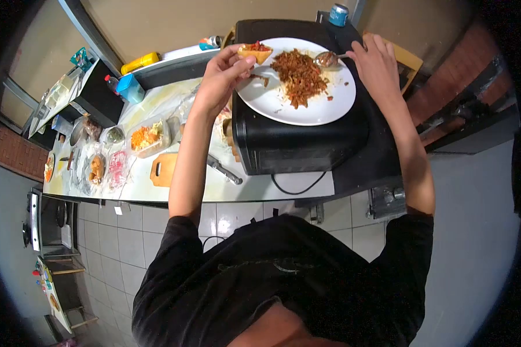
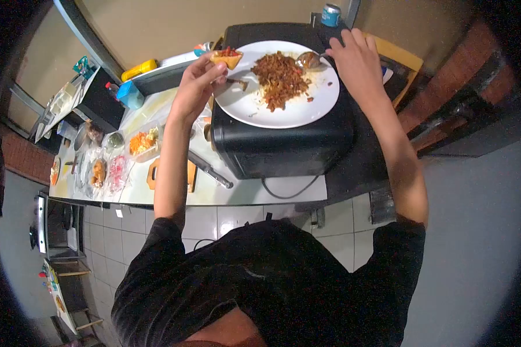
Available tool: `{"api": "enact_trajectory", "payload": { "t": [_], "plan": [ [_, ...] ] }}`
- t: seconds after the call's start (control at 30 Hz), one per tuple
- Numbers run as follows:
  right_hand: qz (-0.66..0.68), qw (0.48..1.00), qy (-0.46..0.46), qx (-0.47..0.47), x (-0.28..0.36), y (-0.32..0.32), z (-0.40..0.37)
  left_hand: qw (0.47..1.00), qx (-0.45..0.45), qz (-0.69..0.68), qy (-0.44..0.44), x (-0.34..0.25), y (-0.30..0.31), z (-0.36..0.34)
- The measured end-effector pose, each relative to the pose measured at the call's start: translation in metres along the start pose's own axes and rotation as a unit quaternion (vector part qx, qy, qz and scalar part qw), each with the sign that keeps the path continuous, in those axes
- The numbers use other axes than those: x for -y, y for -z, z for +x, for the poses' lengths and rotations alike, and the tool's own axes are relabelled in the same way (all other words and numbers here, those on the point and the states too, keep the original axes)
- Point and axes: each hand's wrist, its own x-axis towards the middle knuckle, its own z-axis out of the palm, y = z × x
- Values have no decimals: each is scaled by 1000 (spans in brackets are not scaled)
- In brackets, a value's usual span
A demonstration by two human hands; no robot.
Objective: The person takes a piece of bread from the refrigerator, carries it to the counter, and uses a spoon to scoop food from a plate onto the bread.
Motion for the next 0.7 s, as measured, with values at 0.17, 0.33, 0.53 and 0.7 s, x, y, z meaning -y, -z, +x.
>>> {"api": "enact_trajectory", "payload": {
  "t": [0.17, 0.33, 0.53, 0.7],
  "plan": [
    [32, 999, -15, -27, -1, 12, 2, 1000, -4, 0, -1, -1, 1, 4],
    [31, 999, 8, 13, 4, 16, 1, 1000, -1, -4, 17, -2, -2, 3],
    [13, 1000, 9, -17, -3, 5, 2, 1000, 12, -8, 16, -2, -6, 4],
    [40, 999, 11, 4, -4, 9, 2, 1000, 16, -8, 21, -4, -5, 7]
  ]
}}
